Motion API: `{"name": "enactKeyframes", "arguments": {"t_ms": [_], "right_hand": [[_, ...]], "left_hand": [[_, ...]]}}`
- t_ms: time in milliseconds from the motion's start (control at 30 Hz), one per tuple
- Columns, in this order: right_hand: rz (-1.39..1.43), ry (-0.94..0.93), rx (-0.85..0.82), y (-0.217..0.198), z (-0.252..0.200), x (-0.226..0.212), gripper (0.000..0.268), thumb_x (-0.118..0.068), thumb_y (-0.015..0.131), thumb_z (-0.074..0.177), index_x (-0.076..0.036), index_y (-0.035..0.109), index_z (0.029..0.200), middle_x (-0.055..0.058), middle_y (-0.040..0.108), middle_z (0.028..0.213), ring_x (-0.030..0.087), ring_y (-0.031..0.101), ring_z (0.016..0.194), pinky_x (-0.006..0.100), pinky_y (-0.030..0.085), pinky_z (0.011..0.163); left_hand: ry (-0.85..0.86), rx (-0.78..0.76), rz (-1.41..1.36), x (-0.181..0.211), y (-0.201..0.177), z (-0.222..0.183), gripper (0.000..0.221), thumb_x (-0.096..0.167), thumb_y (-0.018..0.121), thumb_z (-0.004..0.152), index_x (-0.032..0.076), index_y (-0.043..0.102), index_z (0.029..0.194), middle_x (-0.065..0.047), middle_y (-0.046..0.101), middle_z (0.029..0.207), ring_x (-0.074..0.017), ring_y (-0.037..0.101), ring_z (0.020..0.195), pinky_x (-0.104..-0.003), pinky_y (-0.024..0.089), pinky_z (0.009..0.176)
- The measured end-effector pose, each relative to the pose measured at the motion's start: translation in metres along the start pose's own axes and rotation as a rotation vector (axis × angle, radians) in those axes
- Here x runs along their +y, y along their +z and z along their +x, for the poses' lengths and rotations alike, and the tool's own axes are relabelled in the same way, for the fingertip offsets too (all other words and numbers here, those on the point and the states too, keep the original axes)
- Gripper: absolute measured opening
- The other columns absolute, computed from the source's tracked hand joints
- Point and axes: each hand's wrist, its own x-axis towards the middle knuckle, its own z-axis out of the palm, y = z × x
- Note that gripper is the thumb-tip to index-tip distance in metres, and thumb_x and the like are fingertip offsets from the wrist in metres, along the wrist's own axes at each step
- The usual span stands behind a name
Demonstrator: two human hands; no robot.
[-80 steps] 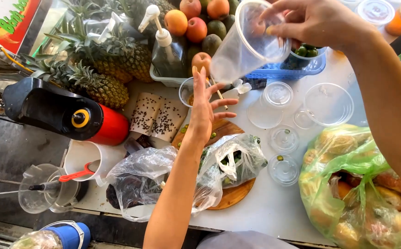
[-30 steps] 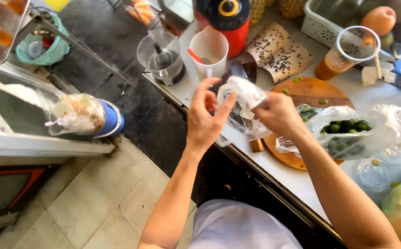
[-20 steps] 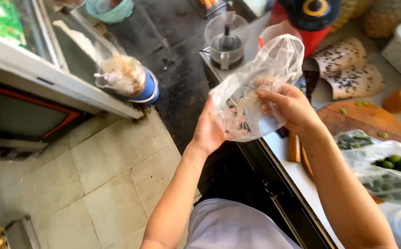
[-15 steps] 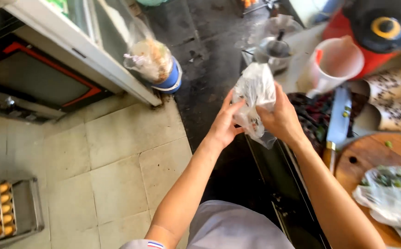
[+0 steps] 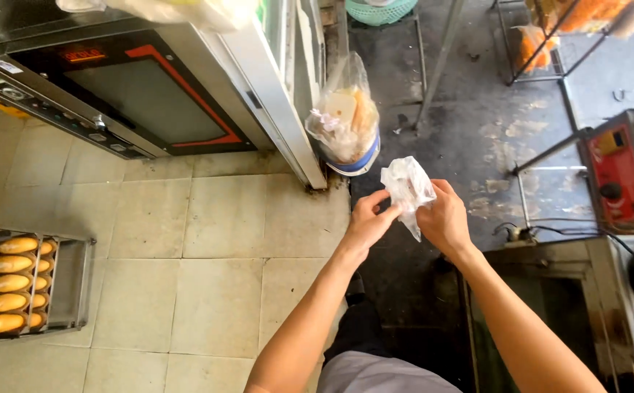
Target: Sorting and transferring small green fruits from a plastic bag into containers at a food stall.
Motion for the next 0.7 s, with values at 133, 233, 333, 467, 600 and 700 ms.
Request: {"name": "enactKeyframes", "arguments": {"t_ms": [133,233,333,467,600,700], "right_hand": [[0.209,0.222,0.012,0.055,0.096,-0.041,0.064,-0.022,0.07,0.084,-0.003,0.046,0.14,0.019,0.071,0.109,0.039,0.071,0.1,0.045,0.053,0.093],[0.129,0.062,0.137,0.121,0.169,-0.019,0.047,-0.025,0.075,0.088,0.0,0.062,0.126,0.024,0.07,0.118,0.041,0.065,0.113,0.048,0.05,0.101],[0.298,0.049,0.11,0.201,0.253,0.031,0.054,-0.028,0.074,0.091,0.0,0.06,0.135,0.027,0.061,0.138,0.039,0.062,0.125,0.046,0.05,0.109],[0.303,0.249,0.071,0.269,0.296,0.094,0.093,-0.029,0.082,0.079,0.004,0.032,0.151,0.033,0.041,0.146,0.046,0.046,0.13,0.048,0.041,0.101],[0.37,0.353,-0.076,0.232,0.255,0.097,0.069,-0.028,0.071,0.096,-0.001,0.043,0.153,0.025,0.054,0.139,0.033,0.06,0.119,0.042,0.048,0.099],[0.515,0.405,-0.148,0.184,0.207,0.112,0.056,-0.024,0.068,0.097,-0.005,0.054,0.147,0.017,0.066,0.131,0.021,0.069,0.11,0.034,0.054,0.092]], "left_hand": [[0.026,0.243,0.01,0.033,-0.095,0.019,0.057,0.043,0.071,0.09,0.011,0.065,0.137,-0.005,0.067,0.128,-0.015,0.063,0.117,-0.031,0.049,0.099],[0.027,0.322,-0.151,0.006,-0.152,0.015,0.051,0.04,0.067,0.094,0.007,0.067,0.132,-0.009,0.071,0.127,-0.0184,0.066,0.118,-0.034,0.048,0.106],[-0.181,0.425,-0.144,-0.012,-0.179,-0.006,0.046,0.037,0.064,0.095,0.008,0.068,0.13,-0.006,0.074,0.119,-0.016,0.068,0.107,-0.031,0.048,0.097],[-0.297,0.482,-0.128,-0.015,-0.186,-0.017,0.045,0.037,0.065,0.094,0.008,0.07,0.127,-0.007,0.075,0.11,-0.016,0.07,0.098,-0.031,0.049,0.09],[-0.323,0.452,-0.128,-0.002,-0.171,-0.001,0.045,0.038,0.065,0.094,0.007,0.071,0.127,-0.006,0.075,0.105,-0.015,0.07,0.095,-0.031,0.05,0.087],[-0.223,0.295,-0.098,0.0,-0.149,0.027,0.043,0.035,0.064,0.096,0.004,0.071,0.126,-0.007,0.075,0.105,-0.0154,0.069,0.095,-0.031,0.051,0.089]]}}
